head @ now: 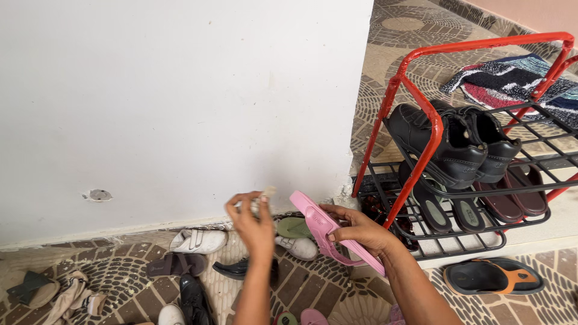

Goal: The person sits on the floor and wipes several pairs of shoes and sandals with a cloth. They handle a black patterned sandal, a pink slide, and a green slide, wiping the soles and uppers before placing them on a nearby red shoe rack.

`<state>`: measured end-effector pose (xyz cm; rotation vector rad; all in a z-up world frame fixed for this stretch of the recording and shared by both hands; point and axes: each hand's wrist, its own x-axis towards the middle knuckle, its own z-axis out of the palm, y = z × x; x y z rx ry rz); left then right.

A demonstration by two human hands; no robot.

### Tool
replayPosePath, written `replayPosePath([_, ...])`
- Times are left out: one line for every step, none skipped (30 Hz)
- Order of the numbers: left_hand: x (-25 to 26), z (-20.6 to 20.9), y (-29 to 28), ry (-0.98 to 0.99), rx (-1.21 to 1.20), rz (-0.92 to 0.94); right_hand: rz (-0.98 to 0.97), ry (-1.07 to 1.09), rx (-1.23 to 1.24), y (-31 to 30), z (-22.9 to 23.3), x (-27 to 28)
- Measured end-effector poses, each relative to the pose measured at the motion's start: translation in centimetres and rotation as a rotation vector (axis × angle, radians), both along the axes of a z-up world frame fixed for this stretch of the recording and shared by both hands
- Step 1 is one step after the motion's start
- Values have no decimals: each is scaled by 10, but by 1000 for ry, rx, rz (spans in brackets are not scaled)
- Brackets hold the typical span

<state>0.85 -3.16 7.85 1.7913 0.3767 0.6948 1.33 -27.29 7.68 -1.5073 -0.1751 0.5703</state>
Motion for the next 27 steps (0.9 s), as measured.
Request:
replayPosePath([-8, -3, -9, -202, 223, -58, -7, 12, -4, 2, -3, -1])
replayPosePath([-15, -5, -21, -401, 445, -123, -15, 25, -8, 5, -6, 0])
replayPosePath([-17, -5, -31, -363, 488, -147, -22, 32, -14, 7, -7, 2])
replayPosePath([-18, -6, -41, -325, 531, -170, 3, 21, -8, 7, -8, 3])
replayPosePath([-17, -9, -44, -284, 572, -192, 30, 12, -3, 8, -9, 3])
replayPosePath([-12, -12, -41, -179, 391, -142, 57, 3, 1, 8, -10, 3])
replayPosePath([-1, -16, -34, -73, 212, -90, 96, 14, 20, 10, -10, 3])
replayPosePath([9, -22, -26, 32, 33, -39, 135, 25, 38, 10, -11, 3])
replayPosePath([16, -29, -15, 69, -57, -44, 172, 35, 55, 9, -12, 5])
replayPosePath([21, -37, -4, 105, -146, -48, 113, 58, 88, 11, -15, 5])
replayPosePath([25, -44, 2, 139, -240, -51, 55, 81, 117, 13, -17, 5])
replayPosePath([28, -48, 2, 74, -508, -98, -3, 104, 146, 13, -19, 6])
replayPosePath([28, -51, 2, 5, -774, -140, -68, 144, 161, 12, -19, 8])
replayPosePath([28, -51, 1, -69, -1039, -183, -133, 185, 175, 10, -20, 9])
replayPosePath([27, -50, 0, -135, -974, -259, -199, 231, 191, 10, -22, 9])
replayPosePath([26, -47, -2, -199, -907, -333, -189, 252, 233, 11, -24, 9])
replayPosePath([25, -44, -3, -260, -837, -410, -182, 272, 276, 12, -27, 9])
replayPosePath([23, -40, -4, -242, -834, -430, -175, 293, 320, 13, -30, 10])
replayPosePath([21, -37, -5, -222, -834, -452, -192, 288, 345, 15, -32, 13])
replayPosePath([18, -34, -6, -201, -833, -475, -210, 282, 370, 18, -33, 16])
replayPosePath([14, -34, -9, -64, -781, -486, -231, 279, 394, 19, -34, 16])
replayPosePath([10, -36, -12, 74, -727, -497, -289, 285, 437, 18, -35, 15])
replayPosePath([11, -37, -14, 203, -668, -510, -348, 283, 482, 17, -32, 16])
replayPosePath([10, -39, -14, 173, -599, -614, -406, 280, 526, 17, -30, 17])
replayPosePath([8, -44, -15, 143, -531, -716, -415, 301, 540, 14, -27, 17])
replayPosePath([7, -46, -15, 112, -462, -817, -424, 321, 554, 11, -24, 17])
replayPosePath([9, -46, -12, 189, -393, -635, -433, 343, 570, 9, -22, 16])
